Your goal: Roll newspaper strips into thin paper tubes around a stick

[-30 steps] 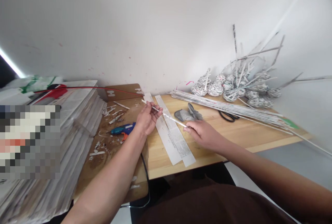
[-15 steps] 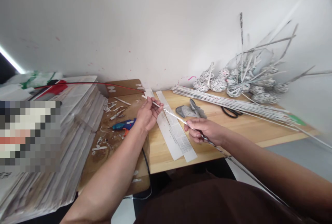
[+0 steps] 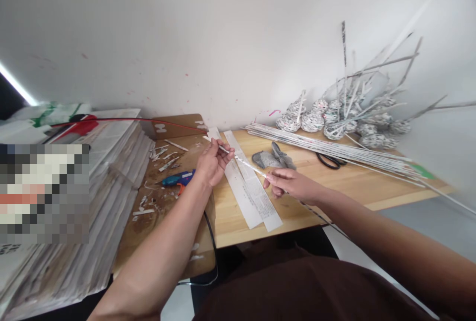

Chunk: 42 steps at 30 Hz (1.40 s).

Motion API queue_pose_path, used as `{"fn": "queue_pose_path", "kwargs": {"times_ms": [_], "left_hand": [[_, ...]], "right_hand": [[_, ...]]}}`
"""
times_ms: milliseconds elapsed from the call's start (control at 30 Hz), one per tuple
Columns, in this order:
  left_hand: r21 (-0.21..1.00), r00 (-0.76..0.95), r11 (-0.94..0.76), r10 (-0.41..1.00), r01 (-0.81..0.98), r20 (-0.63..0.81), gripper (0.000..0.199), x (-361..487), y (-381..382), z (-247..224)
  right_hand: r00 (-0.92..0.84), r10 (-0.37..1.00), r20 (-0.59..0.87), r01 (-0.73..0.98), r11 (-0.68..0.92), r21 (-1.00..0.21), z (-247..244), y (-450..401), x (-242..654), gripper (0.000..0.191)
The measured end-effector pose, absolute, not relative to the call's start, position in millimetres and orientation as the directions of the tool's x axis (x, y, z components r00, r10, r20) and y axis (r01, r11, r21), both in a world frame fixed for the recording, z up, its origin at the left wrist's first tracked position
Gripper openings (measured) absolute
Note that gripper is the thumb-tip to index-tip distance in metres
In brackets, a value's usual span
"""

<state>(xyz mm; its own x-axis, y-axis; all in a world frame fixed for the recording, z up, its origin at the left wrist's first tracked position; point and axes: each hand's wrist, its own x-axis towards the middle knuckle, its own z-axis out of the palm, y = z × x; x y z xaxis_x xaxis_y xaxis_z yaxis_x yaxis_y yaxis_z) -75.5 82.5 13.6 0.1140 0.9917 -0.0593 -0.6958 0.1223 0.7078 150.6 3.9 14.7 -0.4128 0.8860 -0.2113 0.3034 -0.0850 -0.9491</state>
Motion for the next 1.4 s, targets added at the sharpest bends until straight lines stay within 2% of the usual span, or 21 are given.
{"fn": "queue_pose_path", "kwargs": {"times_ms": [133, 200, 267, 333, 400, 467, 533, 600, 633, 733, 767, 900, 933, 1033, 1067, 1133, 1200, 1233, 1300, 1333, 1400], "left_hand": [[0.699, 0.09, 0.122, 0.992, -0.704, -0.083, 0.026, -75.4, 84.0, 11.6], [0.692, 0.089, 0.124, 0.992, -0.711, -0.088, 0.027, -75.6, 84.6, 11.6], [0.688, 0.099, 0.126, 0.992, -0.715, -0.078, 0.027, -75.9, 84.8, 12.2], [0.69, 0.108, 0.124, 0.992, -0.713, -0.067, 0.026, -76.2, 84.6, 12.8], [0.695, 0.107, 0.118, 0.992, -0.709, -0.059, 0.025, -76.4, 84.2, 12.8], [0.701, 0.105, 0.116, 0.993, -0.703, -0.058, 0.025, -76.5, 83.7, 12.6], [0.706, 0.104, 0.116, 0.993, -0.699, -0.06, 0.025, -76.4, 83.4, 12.4], [0.708, 0.105, 0.119, 0.992, -0.696, -0.064, 0.025, -76.2, 83.2, 12.7], [0.708, 0.105, 0.119, 0.992, -0.696, -0.064, 0.025, -76.1, 83.2, 13.0], [0.705, 0.107, 0.126, 0.992, -0.698, -0.07, 0.025, -75.6, 82.7, 14.4], [0.704, 0.108, 0.129, 0.991, -0.699, -0.075, 0.026, -75.4, 82.5, 14.9], [0.705, 0.106, 0.135, 0.991, -0.696, -0.085, 0.028, -74.8, 81.5, 16.2], [0.703, 0.108, 0.134, 0.991, -0.698, -0.081, 0.028, -74.7, 81.4, 16.3], [0.692, 0.106, 0.124, 0.992, -0.711, -0.07, 0.029, -74.7, 82.0, 15.7], [0.69, 0.104, 0.122, 0.992, -0.713, -0.068, 0.029, -74.7, 82.4, 15.2], [0.695, 0.104, 0.121, 0.992, -0.709, -0.067, 0.028, -74.7, 83.1, 14.1], [0.702, 0.111, 0.122, 0.992, -0.702, -0.061, 0.027, -74.6, 83.1, 13.7], [0.704, 0.117, 0.124, 0.991, -0.699, -0.059, 0.027, -74.6, 82.9, 13.9], [0.705, 0.125, 0.128, 0.991, -0.698, -0.056, 0.027, -74.6, 81.8, 15.0], [0.702, 0.131, 0.132, 0.99, -0.7, -0.056, 0.027, -74.7, 81.2, 15.8], [0.694, 0.142, 0.14, 0.988, -0.706, -0.056, 0.027, -74.9, 80.3, 17.2]], "right_hand": [[-0.329, 0.944, -0.032, 0.549, 0.164, -0.819, 14.9, 1.1, 148.7, 0.031], [-0.303, 0.952, 0.048, 0.602, 0.231, -0.765, 15.8, -1.2, 146.5, 0.029], [-0.299, 0.954, 0.0, 0.547, 0.172, -0.82, 17.0, -2.8, 144.5, 0.034], [-0.361, 0.919, -0.159, 0.384, -0.009, -0.923, 18.6, -3.4, 143.5, 0.039], [-0.439, 0.852, -0.284, 0.259, -0.182, -0.949, 20.2, -2.7, 143.3, 0.043], [-0.408, 0.874, -0.264, 0.303, -0.143, -0.942, 21.5, -1.4, 143.2, 0.04], [-0.323, 0.94, -0.109, 0.432, 0.044, -0.901, 21.8, -0.2, 142.4, 0.035], [-0.31, 0.95, -0.03, 0.474, 0.127, -0.871, 20.9, 0.3, 141.0, 0.033], [-0.329, 0.942, -0.067, 0.433, 0.087, -0.897, 20.2, 0.3, 140.3, 0.034], [-0.422, 0.867, -0.263, 0.255, -0.165, -0.953, 18.6, 0.0, 138.7, 0.04], [-0.424, 0.864, -0.27, 0.251, -0.175, -0.952, 18.5, -0.1, 138.4, 0.04], [-0.343, 0.935, -0.086, 0.409, 0.066, -0.91, 19.0, 1.1, 137.4, 0.033], [-0.343, 0.934, -0.095, 0.389, 0.049, -0.92, 19.1, 1.7, 137.1, 0.033], [-0.424, 0.867, -0.26, 0.21, -0.185, -0.96, 18.8, 4.1, 135.6, 0.036], [-0.446, 0.849, -0.283, 0.193, -0.218, -0.957, 18.8, 4.7, 134.8, 0.037], [-0.418, 0.882, -0.219, 0.295, -0.096, -0.951, 19.1, 5.4, 133.0, 0.037], [-0.351, 0.935, -0.053, 0.46, 0.123, -0.88, 19.3, 5.6, 130.9, 0.035], [-0.335, 0.942, -0.003, 0.498, 0.175, -0.849, 19.2, 5.6, 129.9, 0.034], [-0.349, 0.935, -0.062, 0.413, 0.094, -0.906, 18.7, 5.8, 128.7, 0.035], [-0.389, 0.909, -0.151, 0.306, -0.027, -0.952, 18.4, 6.0, 128.4, 0.036], [-0.492, 0.821, -0.291, 0.093, -0.283, -0.955, 17.9, 7.0, 128.8, 0.037]]}}
